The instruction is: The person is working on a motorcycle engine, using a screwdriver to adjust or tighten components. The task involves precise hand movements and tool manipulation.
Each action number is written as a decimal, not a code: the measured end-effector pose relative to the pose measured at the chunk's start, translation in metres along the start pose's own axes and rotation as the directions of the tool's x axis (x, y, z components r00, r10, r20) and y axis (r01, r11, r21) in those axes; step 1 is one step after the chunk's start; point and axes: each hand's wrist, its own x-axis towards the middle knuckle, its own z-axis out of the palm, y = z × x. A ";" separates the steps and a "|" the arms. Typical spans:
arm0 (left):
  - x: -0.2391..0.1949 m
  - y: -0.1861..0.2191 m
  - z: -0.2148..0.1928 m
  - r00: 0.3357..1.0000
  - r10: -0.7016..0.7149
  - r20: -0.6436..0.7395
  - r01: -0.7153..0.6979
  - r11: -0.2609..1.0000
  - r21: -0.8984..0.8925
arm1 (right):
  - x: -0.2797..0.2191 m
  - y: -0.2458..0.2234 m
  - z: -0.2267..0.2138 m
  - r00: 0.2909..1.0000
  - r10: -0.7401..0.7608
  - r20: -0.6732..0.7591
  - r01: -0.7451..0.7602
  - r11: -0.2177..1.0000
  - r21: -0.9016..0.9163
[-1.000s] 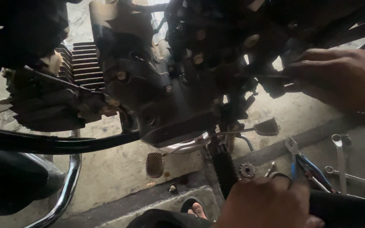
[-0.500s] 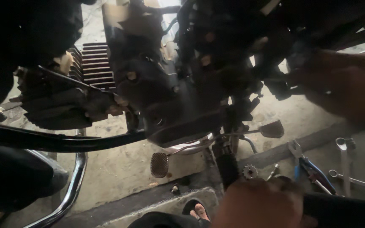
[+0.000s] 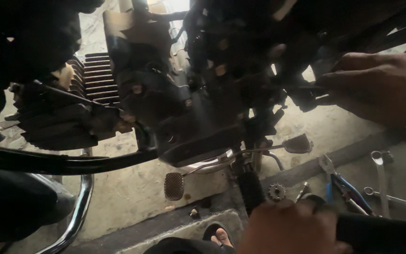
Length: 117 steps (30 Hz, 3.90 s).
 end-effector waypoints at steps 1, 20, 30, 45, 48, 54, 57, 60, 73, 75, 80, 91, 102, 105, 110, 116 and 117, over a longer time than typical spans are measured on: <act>0.000 0.000 0.001 1.000 0.006 -0.009 -0.006 1.000 0.016 | 0.001 0.000 -0.001 0.989 -0.117 -0.092 0.117 0.993 0.001; 0.007 0.005 0.020 0.926 0.182 -0.331 -0.149 0.981 0.122 | -0.011 -0.077 -0.044 0.986 -0.161 0.037 0.161 0.885 -0.436; 0.009 0.009 0.016 0.974 0.065 -0.216 -0.070 0.997 -0.017 | -0.017 -0.077 -0.045 0.979 -0.195 0.053 0.201 0.907 -0.371; 0.016 0.012 0.007 0.996 0.048 -0.080 -0.036 0.988 0.147 | -0.019 -0.036 -0.005 0.985 -0.140 0.098 0.156 0.970 -0.188; 0.014 0.010 0.014 0.983 0.073 -0.171 -0.053 0.992 0.115 | -0.023 -0.016 -0.002 0.989 -0.083 0.125 0.106 0.975 -0.194; 0.013 0.014 0.015 0.996 0.066 -0.062 -0.063 0.996 0.056 | -0.035 0.002 -0.006 0.946 -0.319 -0.054 0.264 0.859 -0.438; 0.019 0.019 0.011 0.995 0.067 -0.070 -0.061 0.994 0.087 | -0.038 -0.008 -0.010 0.996 -0.043 -0.074 0.026 0.974 -0.224; 0.021 0.020 0.006 0.999 0.045 0.026 -0.046 0.998 0.042 | -0.033 -0.020 -0.029 0.996 0.028 0.084 -0.004 0.960 -0.281; 0.025 0.025 -0.001 0.992 -0.007 0.129 0.001 0.999 0.046 | -0.025 -0.015 -0.021 0.983 -0.115 -0.145 0.103 0.991 -0.087; 0.026 0.027 -0.004 0.984 -0.030 0.176 0.021 0.998 0.051 | -0.027 -0.017 -0.024 0.990 -0.094 -0.107 0.089 0.994 -0.056; 0.020 0.031 -0.006 0.991 -0.027 0.130 0.021 0.999 0.041 | -0.027 -0.023 -0.029 0.998 -0.024 0.060 0.039 0.965 -0.259; 0.022 0.033 -0.007 0.991 -0.074 0.111 0.065 0.994 0.083 | -0.018 -0.029 -0.029 0.995 -0.096 0.027 0.099 0.948 -0.302; 0.018 0.039 -0.017 0.993 -0.088 0.073 0.082 0.994 0.074 | -0.021 -0.039 -0.052 0.999 -0.031 0.029 0.032 0.999 -0.030; 0.024 0.042 -0.014 0.988 -0.128 0.084 0.124 0.991 0.053 | -0.016 -0.047 -0.052 0.986 0.009 0.168 0.002 0.998 -0.069; 0.025 0.038 -0.007 0.999 -0.004 -0.037 0.004 1.000 -0.010 | -0.024 -0.028 -0.067 0.948 0.097 0.304 -0.052 0.987 -0.152; 0.013 0.025 -0.001 0.989 0.038 -0.141 -0.039 0.999 -0.008 | -0.035 -0.007 -0.030 1.000 0.010 -0.017 -0.013 0.989 -0.150; 0.014 0.027 -0.001 0.987 0.046 -0.154 -0.051 0.998 -0.030 | -0.035 -0.005 -0.024 0.992 -0.055 -0.110 0.039 0.989 -0.142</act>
